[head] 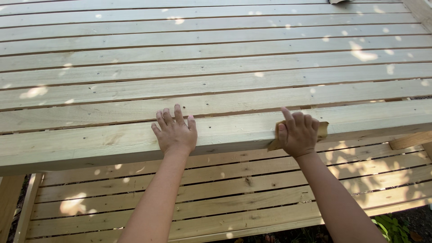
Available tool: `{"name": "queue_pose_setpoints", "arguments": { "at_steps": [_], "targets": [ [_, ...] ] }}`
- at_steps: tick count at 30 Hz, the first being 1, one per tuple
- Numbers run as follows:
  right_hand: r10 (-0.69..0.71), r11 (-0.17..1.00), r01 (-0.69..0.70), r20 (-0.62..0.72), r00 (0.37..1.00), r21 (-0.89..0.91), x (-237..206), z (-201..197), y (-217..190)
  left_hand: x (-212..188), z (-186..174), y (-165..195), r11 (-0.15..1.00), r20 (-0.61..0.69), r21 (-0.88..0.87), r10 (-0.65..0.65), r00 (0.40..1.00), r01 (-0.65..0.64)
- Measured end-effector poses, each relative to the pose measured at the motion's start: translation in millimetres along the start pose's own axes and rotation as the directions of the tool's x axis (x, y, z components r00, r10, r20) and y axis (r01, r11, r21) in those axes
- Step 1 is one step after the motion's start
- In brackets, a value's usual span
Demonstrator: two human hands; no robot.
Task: The person sands the slatted wooden surface and edge of a large wooden frame by hand, holding a piece of sandpaper and rubbing it back and forth across the planks, then along the front rail, working over different sections of the frame.
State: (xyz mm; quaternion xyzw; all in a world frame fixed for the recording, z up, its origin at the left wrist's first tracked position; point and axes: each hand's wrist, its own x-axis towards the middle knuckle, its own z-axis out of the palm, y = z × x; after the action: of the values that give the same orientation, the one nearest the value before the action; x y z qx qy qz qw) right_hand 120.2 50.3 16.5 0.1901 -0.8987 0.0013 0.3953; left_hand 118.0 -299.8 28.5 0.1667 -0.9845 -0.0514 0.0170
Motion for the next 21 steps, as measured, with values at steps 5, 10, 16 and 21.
{"name": "queue_pose_setpoints", "arguments": {
  "at_steps": [5,10,16,21],
  "targets": [
    [0.006,1.000,-0.003,-0.102,0.995,0.025,5,15,-58,-5,-7,3,1.000,0.037,0.010,-0.014,0.999,0.014],
    [-0.143,0.985,0.157,-0.169,0.975,0.072,19,41,-136,-3,-11,-5,0.999,0.002,-0.042,-0.027,1.000,0.028],
    [-0.081,0.997,0.081,-0.038,0.996,0.018,-16,7,15,-4,-6,-7,1.000,0.002,-0.001,-0.026,1.000,0.026],
    [-0.048,0.999,0.048,0.116,0.992,0.008,7,-2,-30,-4,-4,-5,0.999,-0.024,0.039,-0.009,1.000,0.010]
  ]
}}
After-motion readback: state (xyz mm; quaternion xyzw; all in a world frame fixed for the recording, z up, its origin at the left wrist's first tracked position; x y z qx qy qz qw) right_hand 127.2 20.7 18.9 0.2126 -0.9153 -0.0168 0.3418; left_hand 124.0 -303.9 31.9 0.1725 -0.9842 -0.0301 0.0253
